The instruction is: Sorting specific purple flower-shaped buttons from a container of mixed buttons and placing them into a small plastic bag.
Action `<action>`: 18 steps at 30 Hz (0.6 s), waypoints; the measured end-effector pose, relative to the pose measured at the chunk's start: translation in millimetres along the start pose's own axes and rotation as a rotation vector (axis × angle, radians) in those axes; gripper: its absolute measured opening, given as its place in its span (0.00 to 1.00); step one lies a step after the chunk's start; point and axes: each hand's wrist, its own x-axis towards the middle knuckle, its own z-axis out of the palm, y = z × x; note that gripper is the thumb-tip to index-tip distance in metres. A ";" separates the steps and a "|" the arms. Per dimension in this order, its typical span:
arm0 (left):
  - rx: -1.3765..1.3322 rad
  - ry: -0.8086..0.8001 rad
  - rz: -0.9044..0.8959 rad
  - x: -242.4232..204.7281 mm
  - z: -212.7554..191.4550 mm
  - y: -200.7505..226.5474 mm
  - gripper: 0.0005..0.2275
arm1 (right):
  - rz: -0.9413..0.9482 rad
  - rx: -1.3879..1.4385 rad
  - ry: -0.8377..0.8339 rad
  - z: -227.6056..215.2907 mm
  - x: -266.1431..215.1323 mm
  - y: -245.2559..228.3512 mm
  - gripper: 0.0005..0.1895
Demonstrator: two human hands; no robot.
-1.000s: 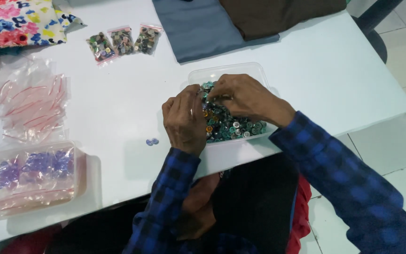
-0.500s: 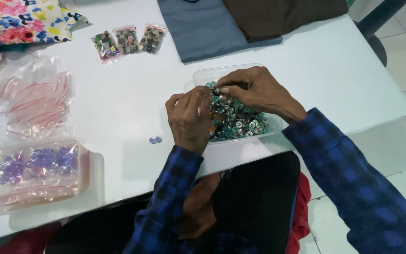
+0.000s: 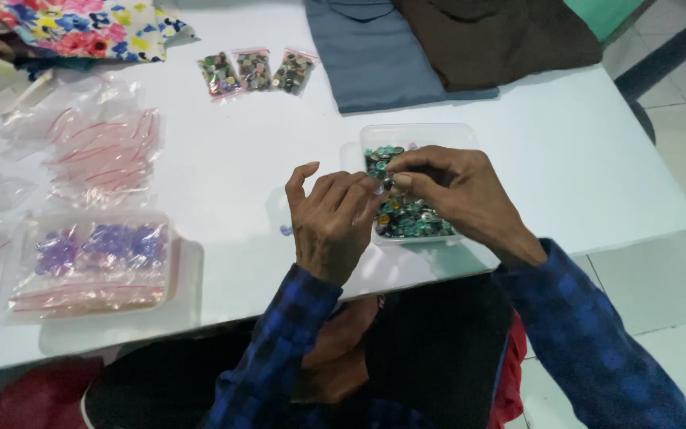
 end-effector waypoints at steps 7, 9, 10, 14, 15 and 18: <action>0.095 0.031 -0.156 -52.4 -81.5 -20.9 0.06 | -0.099 -0.166 0.203 102.8 -36.4 -19.2 0.07; 0.125 -0.087 -0.266 -69.6 -100.9 -27.7 0.07 | -0.067 -0.166 0.240 133.6 -46.2 -4.2 0.05; 0.132 -0.084 -0.269 -76.4 -103.2 -34.6 0.07 | -0.072 -0.162 0.234 144.8 -45.1 7.5 0.05; 0.209 -0.207 -0.358 -95.5 -100.7 -50.1 0.08 | -0.147 -0.372 0.230 172.1 -42.8 49.4 0.03; 0.202 -0.248 -0.383 -98.3 -98.5 -51.9 0.09 | -0.147 -0.402 0.235 175.9 -42.6 58.5 0.04; 0.257 -0.290 -0.405 -106.5 -88.0 -60.6 0.10 | -0.089 -0.402 0.239 179.8 -39.3 59.7 0.03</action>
